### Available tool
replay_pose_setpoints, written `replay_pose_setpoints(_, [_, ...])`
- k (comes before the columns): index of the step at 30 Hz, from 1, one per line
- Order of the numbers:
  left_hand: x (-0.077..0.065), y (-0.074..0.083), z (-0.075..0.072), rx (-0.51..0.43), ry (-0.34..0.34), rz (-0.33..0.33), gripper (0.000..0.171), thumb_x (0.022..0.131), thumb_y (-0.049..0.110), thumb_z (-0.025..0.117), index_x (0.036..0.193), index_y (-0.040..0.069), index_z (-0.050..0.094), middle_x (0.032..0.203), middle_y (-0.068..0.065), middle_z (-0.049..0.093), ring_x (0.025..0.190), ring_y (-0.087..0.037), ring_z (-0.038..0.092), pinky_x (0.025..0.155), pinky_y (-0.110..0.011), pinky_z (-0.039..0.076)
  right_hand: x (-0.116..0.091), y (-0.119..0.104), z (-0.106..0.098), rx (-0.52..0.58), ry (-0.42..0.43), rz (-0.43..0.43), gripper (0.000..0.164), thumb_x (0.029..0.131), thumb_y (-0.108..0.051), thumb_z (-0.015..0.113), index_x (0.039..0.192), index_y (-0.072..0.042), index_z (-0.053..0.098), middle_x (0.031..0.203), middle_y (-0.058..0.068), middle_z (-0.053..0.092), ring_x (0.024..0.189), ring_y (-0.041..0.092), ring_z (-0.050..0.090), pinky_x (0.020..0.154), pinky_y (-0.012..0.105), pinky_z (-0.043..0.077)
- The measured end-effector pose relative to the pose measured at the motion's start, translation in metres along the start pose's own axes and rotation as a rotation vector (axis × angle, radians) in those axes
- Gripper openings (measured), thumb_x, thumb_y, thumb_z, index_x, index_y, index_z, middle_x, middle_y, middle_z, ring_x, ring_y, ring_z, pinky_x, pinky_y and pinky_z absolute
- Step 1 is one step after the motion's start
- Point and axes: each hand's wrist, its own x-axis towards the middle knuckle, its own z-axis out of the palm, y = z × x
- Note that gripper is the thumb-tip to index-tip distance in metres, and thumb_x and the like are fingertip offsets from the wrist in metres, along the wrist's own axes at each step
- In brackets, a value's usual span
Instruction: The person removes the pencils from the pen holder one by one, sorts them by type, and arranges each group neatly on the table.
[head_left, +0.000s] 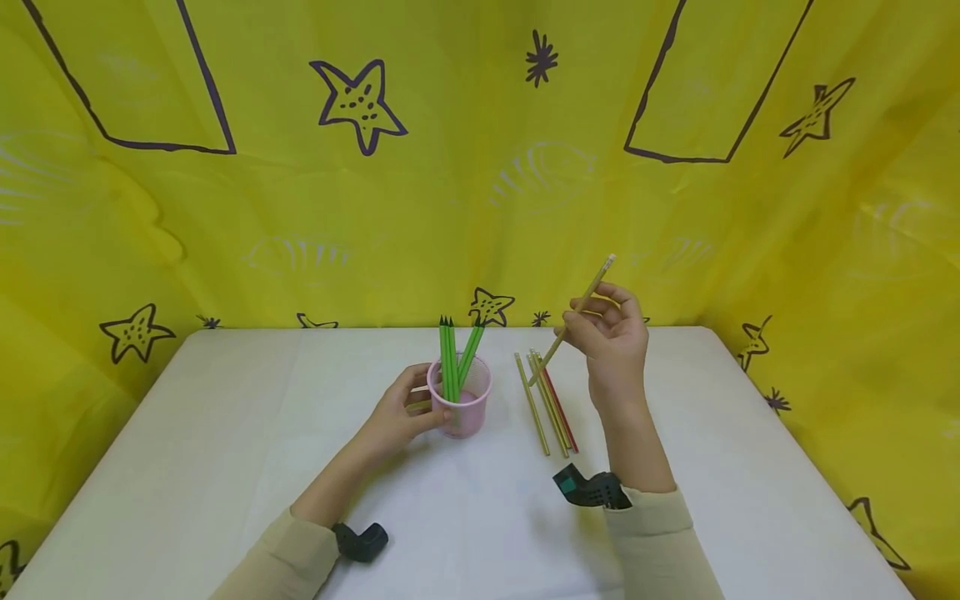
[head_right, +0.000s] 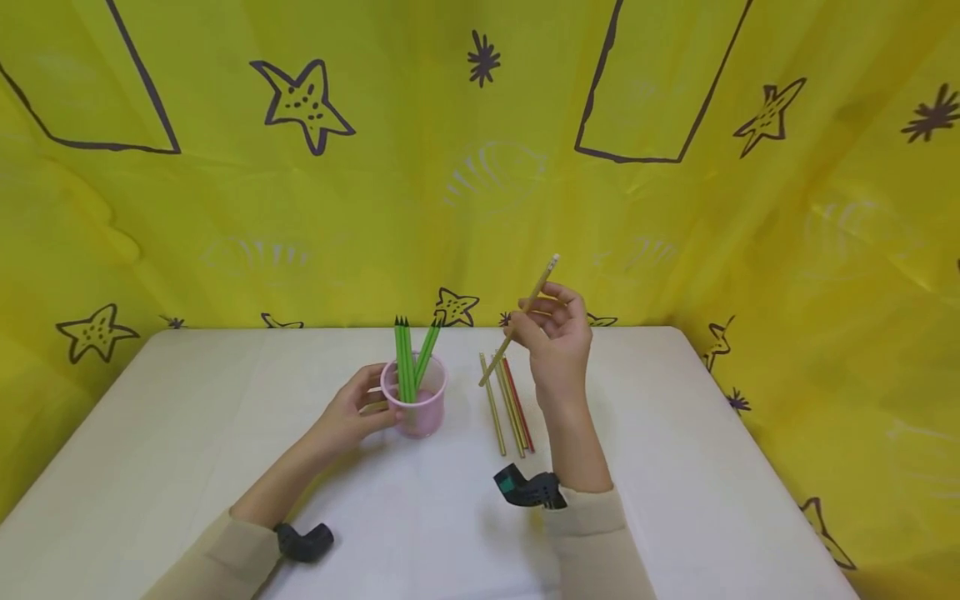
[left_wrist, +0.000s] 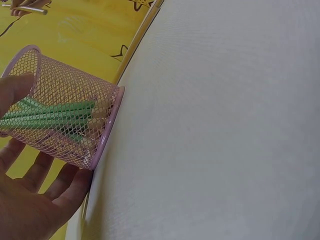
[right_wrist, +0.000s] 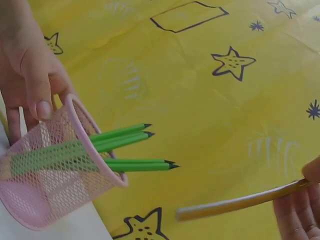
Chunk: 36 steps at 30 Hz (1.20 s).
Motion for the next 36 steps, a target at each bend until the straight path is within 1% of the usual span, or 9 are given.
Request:
replay_pose_setpoints(4, [0.0,-0.001,0.0,-0.003,0.0,0.002,0.072,0.086,0.01,0.077,0.147,0.011,0.038,0.147,-0.021,0.045,0.131,-0.042,0.051,0.103,-0.047,0.05,0.002,0.001,-0.005,-0.166,-0.078,0.034,0.045,0.089,0.007,0.066,0.128,-0.011,0.052,0.104,0.014,0.062,0.087,0.021,0.064,0.074,0.032,0.063])
replay_pose_setpoints(7, [0.001,0.0,0.0,-0.004,-0.001,0.001,0.073,0.086,0.01,0.077,0.147,0.012,0.038,0.148,-0.02,0.045,0.132,-0.041,0.051,0.104,-0.047,0.049,0.004,0.003,-0.008,-0.285,-0.146,0.044,0.046,0.09,0.006,0.064,0.132,-0.007,0.051,0.109,0.021,0.06,0.088,0.02,0.065,0.075,0.035,0.063])
replay_pose_setpoints(11, [0.001,0.0,0.0,-0.009,0.006,-0.003,0.074,0.085,0.009,0.078,0.147,0.013,0.039,0.147,-0.018,0.046,0.131,-0.039,0.052,0.105,-0.048,0.048,0.006,0.007,-0.012,-0.355,-0.194,0.06,0.049,0.092,0.005,0.062,0.137,0.0,0.046,0.112,0.024,0.058,0.09,0.02,0.065,0.074,0.034,0.063])
replay_pose_setpoints(13, [0.001,0.0,0.0,-0.008,0.009,0.003,0.073,0.085,0.008,0.078,0.147,0.013,0.039,0.146,-0.018,0.046,0.13,-0.039,0.052,0.105,-0.048,0.048,0.008,0.009,-0.014,-0.37,-0.205,0.074,0.049,0.093,0.004,0.061,0.139,0.0,0.045,0.111,0.02,0.059,0.089,0.02,0.065,0.075,0.033,0.063])
replay_pose_setpoints(16, [0.001,0.0,0.0,-0.008,0.009,0.006,0.073,0.085,0.008,0.078,0.147,0.013,0.039,0.146,-0.018,0.046,0.13,-0.038,0.053,0.105,-0.048,0.048,0.01,0.011,-0.019,-0.381,-0.207,0.091,0.048,0.094,0.002,0.06,0.14,-0.004,0.045,0.109,0.014,0.061,0.089,0.02,0.066,0.075,0.032,0.062])
replay_pose_setpoints(19, [0.001,0.0,-0.001,-0.005,0.005,0.004,0.073,0.085,0.008,0.078,0.147,0.013,0.039,0.146,-0.018,0.046,0.131,-0.039,0.052,0.105,-0.048,0.048,0.011,0.012,-0.024,-0.376,-0.202,0.112,0.047,0.095,0.001,0.058,0.14,-0.008,0.046,0.108,0.011,0.061,0.089,0.019,0.066,0.076,0.031,0.062])
replay_pose_setpoints(25, [0.001,-0.001,0.0,-0.013,0.005,-0.004,0.073,0.085,0.007,0.078,0.146,0.013,0.039,0.146,-0.017,0.047,0.131,-0.038,0.052,0.106,-0.047,0.048,0.013,0.014,-0.032,-0.383,-0.204,0.161,0.045,0.097,0.0,0.057,0.139,-0.009,0.044,0.111,0.014,0.061,0.093,0.018,0.066,0.077,0.032,0.062])
replay_pose_setpoints(30, [0.0,0.0,0.0,-0.019,0.01,-0.017,0.072,0.084,0.007,0.078,0.145,0.016,0.041,0.145,-0.015,0.048,0.13,-0.036,0.053,0.105,-0.046,0.049,0.015,0.014,-0.035,-0.401,-0.188,0.194,0.047,0.097,0.0,0.057,0.142,-0.006,0.042,0.111,0.012,0.062,0.093,0.018,0.067,0.078,0.033,0.062])
replay_pose_setpoints(36, [0.001,0.001,0.0,-0.006,0.009,-0.004,0.072,0.085,0.007,0.078,0.146,0.014,0.04,0.146,-0.017,0.047,0.13,-0.038,0.053,0.106,-0.048,0.048,0.016,0.016,-0.039,-0.432,-0.179,0.214,0.049,0.098,-0.002,0.058,0.143,-0.005,0.041,0.111,0.012,0.061,0.092,0.017,0.066,0.078,0.032,0.062])
